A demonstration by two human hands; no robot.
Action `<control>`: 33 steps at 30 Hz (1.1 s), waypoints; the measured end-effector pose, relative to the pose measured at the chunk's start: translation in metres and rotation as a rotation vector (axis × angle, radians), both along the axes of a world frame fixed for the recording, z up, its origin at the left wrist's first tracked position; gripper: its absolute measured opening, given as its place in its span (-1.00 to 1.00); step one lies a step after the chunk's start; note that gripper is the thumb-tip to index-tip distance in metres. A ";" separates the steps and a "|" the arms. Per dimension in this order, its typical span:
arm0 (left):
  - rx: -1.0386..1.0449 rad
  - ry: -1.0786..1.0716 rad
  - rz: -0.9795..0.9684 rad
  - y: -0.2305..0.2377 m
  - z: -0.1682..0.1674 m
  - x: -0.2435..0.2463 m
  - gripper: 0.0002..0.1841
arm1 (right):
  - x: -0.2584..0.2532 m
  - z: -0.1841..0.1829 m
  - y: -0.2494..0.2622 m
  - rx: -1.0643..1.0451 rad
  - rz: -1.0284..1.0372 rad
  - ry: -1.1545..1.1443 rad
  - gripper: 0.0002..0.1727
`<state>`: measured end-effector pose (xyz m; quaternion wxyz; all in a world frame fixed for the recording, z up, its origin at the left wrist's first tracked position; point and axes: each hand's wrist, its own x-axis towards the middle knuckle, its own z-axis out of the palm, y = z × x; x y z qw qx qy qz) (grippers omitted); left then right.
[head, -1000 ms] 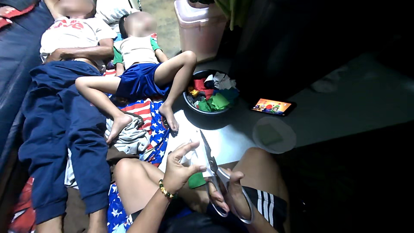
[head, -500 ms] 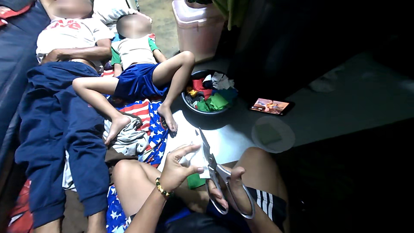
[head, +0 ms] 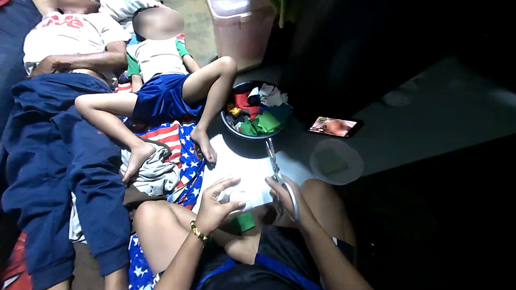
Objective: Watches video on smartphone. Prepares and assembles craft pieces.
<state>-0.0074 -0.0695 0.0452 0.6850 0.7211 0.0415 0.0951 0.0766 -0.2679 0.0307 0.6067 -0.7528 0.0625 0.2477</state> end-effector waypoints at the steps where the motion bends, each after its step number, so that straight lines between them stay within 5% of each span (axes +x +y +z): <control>1: -0.005 0.021 0.011 0.000 -0.002 0.001 -0.50 | 0.012 -0.012 -0.001 -0.091 -0.041 0.038 -0.68; 5: -0.006 0.054 0.017 -0.001 -0.010 0.010 -0.57 | 0.046 -0.059 -0.002 -0.265 -0.154 0.138 -0.49; 10: -0.029 0.109 0.025 -0.003 -0.015 0.025 -0.58 | 0.074 -0.073 0.004 -0.426 -0.213 0.168 -0.35; 19: -0.125 0.152 0.012 -0.006 -0.024 0.051 -0.43 | 0.095 -0.081 0.001 -0.794 -0.034 0.098 -0.20; 23: -0.135 0.183 -0.015 -0.007 -0.033 0.061 -0.44 | 0.092 -0.057 -0.003 -0.958 0.183 -0.060 -0.33; 26: -0.160 0.213 -0.012 -0.009 -0.036 0.067 -0.37 | 0.077 -0.035 -0.002 -0.677 0.190 -0.282 -0.50; 29: -0.181 0.286 -0.083 -0.014 -0.038 0.073 -0.21 | 0.055 -0.029 0.015 -0.169 0.229 -0.362 -0.31; 33: -0.050 0.437 -0.204 -0.018 -0.027 0.083 -0.11 | 0.051 -0.036 0.027 -0.089 0.224 -0.509 -0.42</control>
